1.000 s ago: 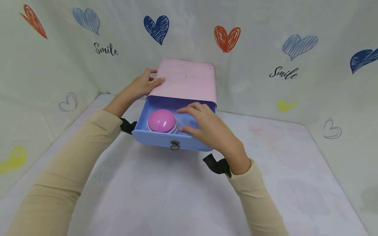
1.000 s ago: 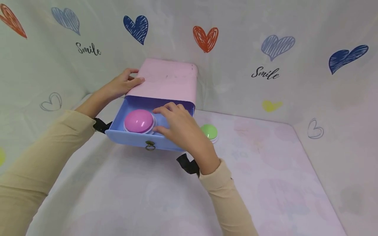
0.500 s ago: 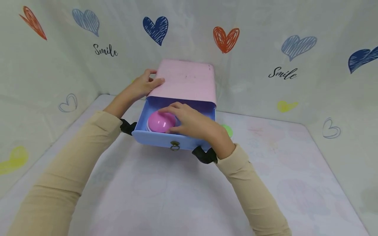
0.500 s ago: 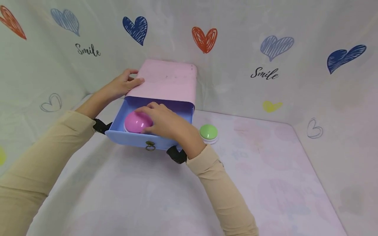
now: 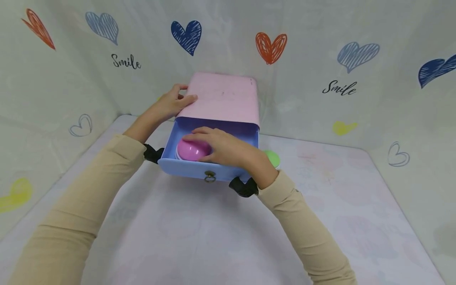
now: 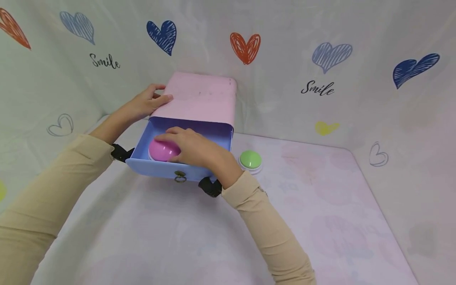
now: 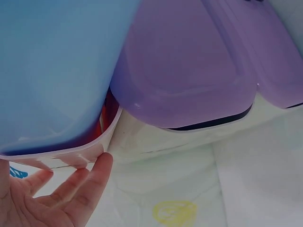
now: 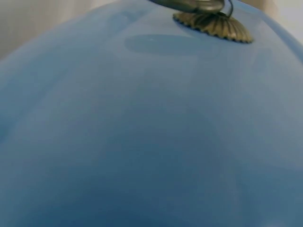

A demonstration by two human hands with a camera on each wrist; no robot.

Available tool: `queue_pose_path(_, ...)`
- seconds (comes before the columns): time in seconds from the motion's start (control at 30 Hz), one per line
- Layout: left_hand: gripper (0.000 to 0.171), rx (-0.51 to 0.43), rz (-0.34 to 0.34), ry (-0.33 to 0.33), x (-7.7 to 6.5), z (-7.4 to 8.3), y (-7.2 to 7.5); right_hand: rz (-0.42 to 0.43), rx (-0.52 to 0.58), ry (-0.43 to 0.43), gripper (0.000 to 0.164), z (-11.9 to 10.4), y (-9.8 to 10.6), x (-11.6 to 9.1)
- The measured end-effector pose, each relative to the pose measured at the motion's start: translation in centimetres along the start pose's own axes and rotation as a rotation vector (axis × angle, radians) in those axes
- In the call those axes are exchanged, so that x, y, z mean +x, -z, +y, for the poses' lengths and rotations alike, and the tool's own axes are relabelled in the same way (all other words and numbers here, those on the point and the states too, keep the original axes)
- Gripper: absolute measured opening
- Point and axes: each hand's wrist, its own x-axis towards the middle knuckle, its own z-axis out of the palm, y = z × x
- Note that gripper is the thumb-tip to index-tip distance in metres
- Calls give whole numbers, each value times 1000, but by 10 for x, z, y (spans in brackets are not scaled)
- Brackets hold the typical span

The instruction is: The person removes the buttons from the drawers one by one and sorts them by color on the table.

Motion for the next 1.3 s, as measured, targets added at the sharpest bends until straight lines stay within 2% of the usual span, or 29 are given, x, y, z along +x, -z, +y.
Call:
queue_pose_path(0.43,77,5,-5,1,0,1,1,-1,2,-1,57,-1,1,-1)
queue_pose_path(1.0,76,0,-5,15,3,0,0,149,50,-70,56,2,1,-9)
queue_pose_path(1.3,77,1,-10,7,2,1,0,218,49,-70,54,1,5,-19)
